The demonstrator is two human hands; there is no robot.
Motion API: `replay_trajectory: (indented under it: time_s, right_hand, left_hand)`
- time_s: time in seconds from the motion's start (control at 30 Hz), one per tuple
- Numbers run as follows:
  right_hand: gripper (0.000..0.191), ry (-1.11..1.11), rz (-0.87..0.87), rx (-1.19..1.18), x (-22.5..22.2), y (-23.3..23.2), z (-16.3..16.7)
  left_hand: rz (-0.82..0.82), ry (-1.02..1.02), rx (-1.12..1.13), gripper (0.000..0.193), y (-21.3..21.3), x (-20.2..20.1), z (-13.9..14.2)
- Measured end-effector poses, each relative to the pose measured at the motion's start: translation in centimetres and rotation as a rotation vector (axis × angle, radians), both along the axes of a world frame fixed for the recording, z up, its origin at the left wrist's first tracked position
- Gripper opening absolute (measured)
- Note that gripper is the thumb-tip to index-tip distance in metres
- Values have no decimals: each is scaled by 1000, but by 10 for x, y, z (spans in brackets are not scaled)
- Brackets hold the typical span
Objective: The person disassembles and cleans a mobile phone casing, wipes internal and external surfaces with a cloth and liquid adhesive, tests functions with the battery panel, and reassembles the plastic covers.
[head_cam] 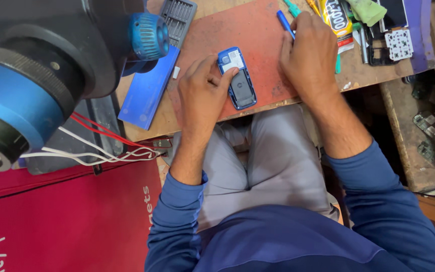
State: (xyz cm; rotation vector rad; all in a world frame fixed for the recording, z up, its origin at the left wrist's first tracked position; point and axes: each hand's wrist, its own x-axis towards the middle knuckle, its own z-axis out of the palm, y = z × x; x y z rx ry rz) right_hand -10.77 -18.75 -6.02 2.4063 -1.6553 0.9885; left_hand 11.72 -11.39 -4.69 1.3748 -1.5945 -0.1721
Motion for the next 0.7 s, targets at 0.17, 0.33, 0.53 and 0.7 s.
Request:
replay_trajectory:
  time_s: [0.17, 0.33, 0.53, 0.7]
  right_hand:
    - [18, 59, -49, -4, 3, -8, -11]
    - [13, 104, -37, -127, 4, -11, -14]
    - [11, -51, -6, -119, -38, 34, 0]
    - [25, 25, -185, 55, -67, 65, 3]
  left_hand:
    - [-46, 123, 81, 19, 7, 2, -3]
    - [12, 186, 41, 10, 35, 3, 7]
    - [9, 228, 28, 8, 83, 3, 16]
    - [94, -4, 53, 24, 66, 7, 15]
